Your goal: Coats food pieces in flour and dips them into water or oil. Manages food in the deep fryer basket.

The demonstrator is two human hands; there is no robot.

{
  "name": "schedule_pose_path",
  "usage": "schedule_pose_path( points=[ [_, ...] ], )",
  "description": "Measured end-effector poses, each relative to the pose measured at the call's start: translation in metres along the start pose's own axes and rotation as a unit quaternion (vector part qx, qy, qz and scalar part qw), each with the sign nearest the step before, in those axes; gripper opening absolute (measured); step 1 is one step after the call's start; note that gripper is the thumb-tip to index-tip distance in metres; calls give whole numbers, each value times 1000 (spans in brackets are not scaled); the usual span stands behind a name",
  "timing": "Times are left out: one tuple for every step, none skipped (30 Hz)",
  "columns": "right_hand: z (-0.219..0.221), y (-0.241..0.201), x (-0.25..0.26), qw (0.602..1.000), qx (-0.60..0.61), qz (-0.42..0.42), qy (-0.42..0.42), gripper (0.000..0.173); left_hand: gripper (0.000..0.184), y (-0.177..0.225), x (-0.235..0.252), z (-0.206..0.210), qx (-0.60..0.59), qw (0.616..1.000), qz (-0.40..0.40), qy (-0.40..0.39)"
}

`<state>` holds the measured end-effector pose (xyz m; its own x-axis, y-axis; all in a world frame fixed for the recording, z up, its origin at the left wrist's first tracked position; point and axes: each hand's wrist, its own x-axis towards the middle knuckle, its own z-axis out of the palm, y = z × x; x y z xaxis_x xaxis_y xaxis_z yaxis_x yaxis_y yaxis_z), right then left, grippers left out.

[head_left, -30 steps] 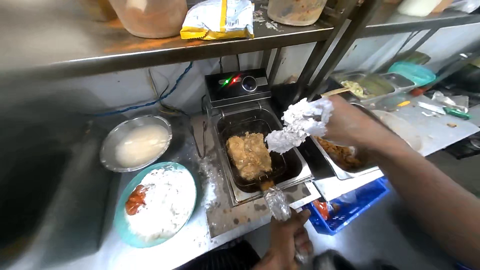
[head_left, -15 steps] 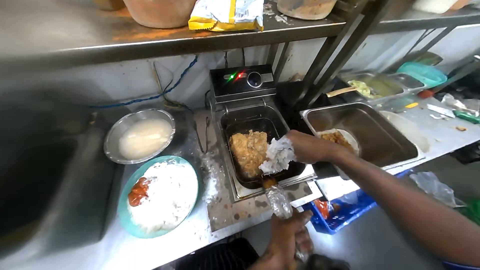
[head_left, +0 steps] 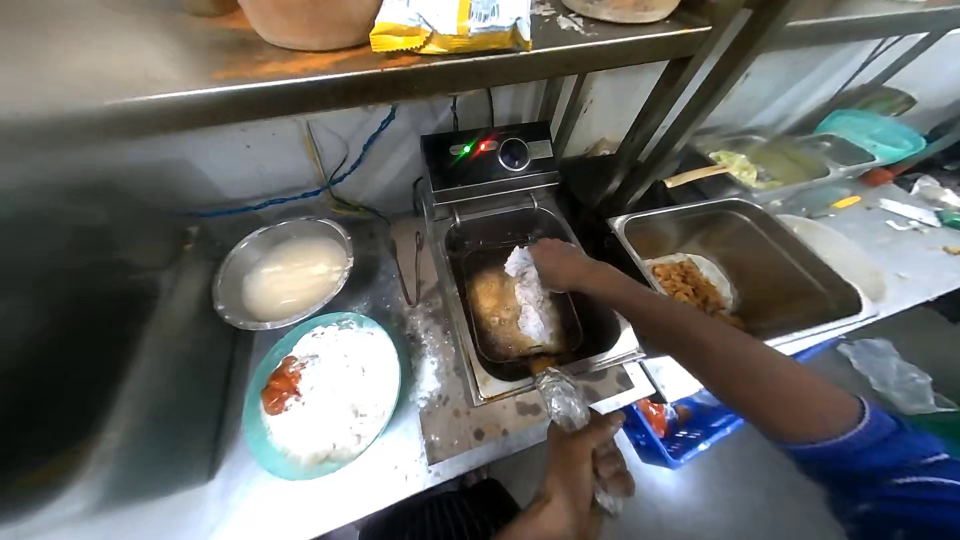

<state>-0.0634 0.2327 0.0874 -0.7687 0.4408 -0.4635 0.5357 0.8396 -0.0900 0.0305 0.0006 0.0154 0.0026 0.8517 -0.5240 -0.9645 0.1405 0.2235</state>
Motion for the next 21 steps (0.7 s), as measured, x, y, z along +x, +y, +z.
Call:
schedule_pose_path(
  points=[
    [-5,3,0,1000,8,1,17,32,15,2,1,1,-9,1000,-3,2],
    [-8,8,0,999,18,-3,39,30,17,4,2,3,-19,1000,-8,7],
    [-10,15,0,997,27,-16,67,28,20,7,4,4,-24,1000,-11,15],
    [-13,21,-2,995,36,-28,92,26,24,9,7,6,-26,999,-14,27],
    [-17,26,-8,992,45,-39,110,24,29,12,11,8,-25,999,-16,39],
    [-21,31,-16,989,56,-49,127,22,34,13,15,10,-25,998,-15,51],
    [-23,36,-24,985,71,-58,143,20,39,15,18,11,-30,998,-12,61],
    [-22,44,-32,981,85,-70,162,18,42,17,20,14,-38,997,-8,71],
    [-20,51,-40,977,95,-77,177,17,44,19,20,16,-44,996,-3,79],
    [-19,55,-51,973,109,-80,186,16,45,19,18,19,-45,995,-2,85],
    [-18,58,-65,972,116,-80,188,16,45,20,15,21,-44,995,-3,89],
    [-17,60,-80,971,118,-78,192,15,46,19,12,22,-41,995,-7,90],
    [-16,61,-95,969,121,-77,201,14,46,19,9,22,-38,995,-14,87],
    [-12,65,-109,966,123,-74,216,11,46,20,9,21,-34,996,-21,82],
    [-8,68,-123,961,134,-68,232,10,46,21,9,20,-32,996,-24,78],
    [-1,72,-135,955,145,-59,251,10,46,23,12,19,-33,996,-20,76],
    [5,79,-146,951,151,-47,264,11,46,23,14,19,-36,996,-12,79],
    [10,85,-158,950,159,-26,266,13,45,22,16,20,-40,996,-4,82],
    [14,87,-170,948,170,-6,269,14,45,20,15,21,-42,996,-1,84],
    [17,89,-182,945,180,12,272,15,45,17,14,22,-43,996,-1,81],
    [23,94,-193,942,193,30,272,15,45,13,12,22,-43,996,-3,75]
  ],
)
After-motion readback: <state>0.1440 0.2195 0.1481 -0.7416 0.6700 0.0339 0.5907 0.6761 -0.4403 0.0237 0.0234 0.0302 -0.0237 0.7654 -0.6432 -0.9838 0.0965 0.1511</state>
